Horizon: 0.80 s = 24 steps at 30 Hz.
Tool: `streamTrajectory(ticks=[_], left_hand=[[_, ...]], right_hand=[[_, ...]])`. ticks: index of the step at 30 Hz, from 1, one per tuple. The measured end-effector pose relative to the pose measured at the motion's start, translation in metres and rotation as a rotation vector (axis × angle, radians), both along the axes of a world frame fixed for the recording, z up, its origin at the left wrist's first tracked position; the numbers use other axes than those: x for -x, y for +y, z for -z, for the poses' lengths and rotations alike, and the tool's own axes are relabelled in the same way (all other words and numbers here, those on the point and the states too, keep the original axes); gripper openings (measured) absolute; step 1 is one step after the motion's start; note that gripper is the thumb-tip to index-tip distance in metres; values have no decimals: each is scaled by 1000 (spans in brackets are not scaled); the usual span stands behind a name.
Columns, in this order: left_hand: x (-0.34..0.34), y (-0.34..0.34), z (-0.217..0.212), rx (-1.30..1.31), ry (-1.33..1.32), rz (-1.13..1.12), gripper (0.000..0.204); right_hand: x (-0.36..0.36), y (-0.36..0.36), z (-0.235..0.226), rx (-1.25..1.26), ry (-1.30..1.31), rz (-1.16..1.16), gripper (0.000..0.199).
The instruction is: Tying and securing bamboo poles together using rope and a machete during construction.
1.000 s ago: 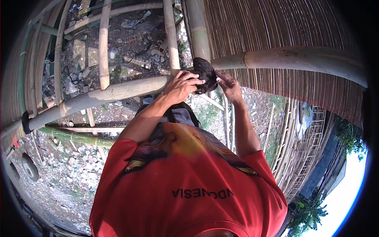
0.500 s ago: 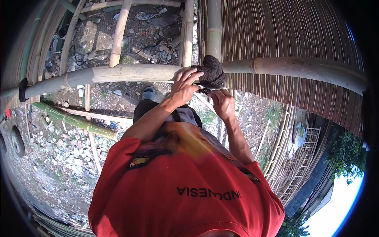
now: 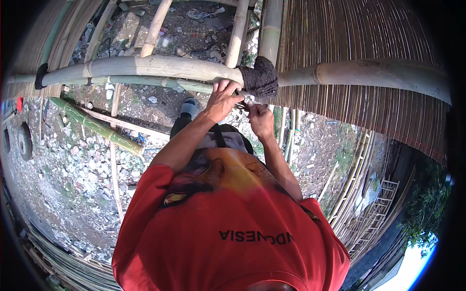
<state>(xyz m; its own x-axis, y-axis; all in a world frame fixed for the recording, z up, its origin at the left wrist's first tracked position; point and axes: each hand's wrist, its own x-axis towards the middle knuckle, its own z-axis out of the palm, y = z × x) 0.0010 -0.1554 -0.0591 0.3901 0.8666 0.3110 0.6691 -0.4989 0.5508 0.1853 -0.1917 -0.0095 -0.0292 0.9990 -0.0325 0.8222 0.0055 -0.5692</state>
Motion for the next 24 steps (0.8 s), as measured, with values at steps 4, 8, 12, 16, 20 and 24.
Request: streamTrajectory(ticks=[4, 8, 12, 16, 20, 24], left_hand=[[-1, -5, 11, 39, -31, 36, 32], [-3, -7, 18, 90, -182, 54, 22], [-2, -4, 15, 158, -215, 49, 11], [0, -3, 18, 113, -202, 21, 9], [-2, -1, 12, 142, -242, 62, 8], [-1, 2, 18, 93, -332, 120, 11]], right_hand=[[-3, -2, 8, 726, 1001, 499, 23], [-15, -6, 22, 1029, 1632, 469, 19], [-3, -14, 15, 643, 735, 543, 37], [11, -21, -38, -303, -107, -220, 55], [0, -14, -2, -380, -421, -372, 51], [-1, -16, 21, -325, -278, -247, 16]])
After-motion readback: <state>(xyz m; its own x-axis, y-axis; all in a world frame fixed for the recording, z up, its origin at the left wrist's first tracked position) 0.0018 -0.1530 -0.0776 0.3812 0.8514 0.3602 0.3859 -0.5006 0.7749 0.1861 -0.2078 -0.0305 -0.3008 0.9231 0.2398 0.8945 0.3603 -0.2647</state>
